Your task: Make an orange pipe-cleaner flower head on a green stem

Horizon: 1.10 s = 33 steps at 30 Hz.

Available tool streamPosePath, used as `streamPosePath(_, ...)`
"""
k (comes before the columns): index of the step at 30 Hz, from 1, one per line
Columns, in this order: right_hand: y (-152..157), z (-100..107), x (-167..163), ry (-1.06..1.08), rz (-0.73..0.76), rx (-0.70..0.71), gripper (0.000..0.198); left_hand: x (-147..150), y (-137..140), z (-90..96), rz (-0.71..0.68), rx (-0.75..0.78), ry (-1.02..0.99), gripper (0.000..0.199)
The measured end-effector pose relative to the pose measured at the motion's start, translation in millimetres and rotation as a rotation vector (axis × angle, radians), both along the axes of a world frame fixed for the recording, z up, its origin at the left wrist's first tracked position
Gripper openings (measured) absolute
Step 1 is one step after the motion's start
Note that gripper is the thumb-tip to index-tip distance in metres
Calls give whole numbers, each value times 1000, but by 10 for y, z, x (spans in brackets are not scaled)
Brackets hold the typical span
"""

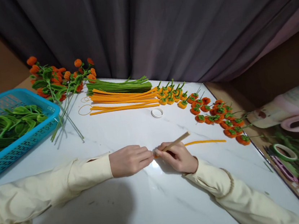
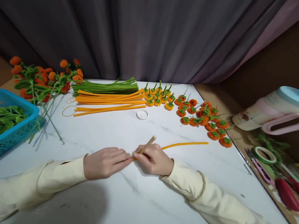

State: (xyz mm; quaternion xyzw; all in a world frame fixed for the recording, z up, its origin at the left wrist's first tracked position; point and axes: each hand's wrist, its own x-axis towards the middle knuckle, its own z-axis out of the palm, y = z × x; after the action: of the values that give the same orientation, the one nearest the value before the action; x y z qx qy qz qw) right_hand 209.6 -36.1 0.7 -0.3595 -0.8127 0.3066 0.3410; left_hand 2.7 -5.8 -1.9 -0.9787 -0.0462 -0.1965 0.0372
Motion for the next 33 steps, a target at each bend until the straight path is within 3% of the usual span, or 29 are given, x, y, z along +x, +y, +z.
streamPosePath(5,24,-10,24,74,-119,-185,28,-7,-8,-11,6,8,8,22)
streamPosePath(23,53,17,-34,34,-111,-292,32,-8,-28,12,-50,117,15,24)
streamPosePath(26,41,7,-31,22,-90,-263,31,-6,-51,18,-43,107,30,23)
streamPosePath(33,-40,-23,-34,-108,54,-41,27,7,-116,34,-30,52,43,24)
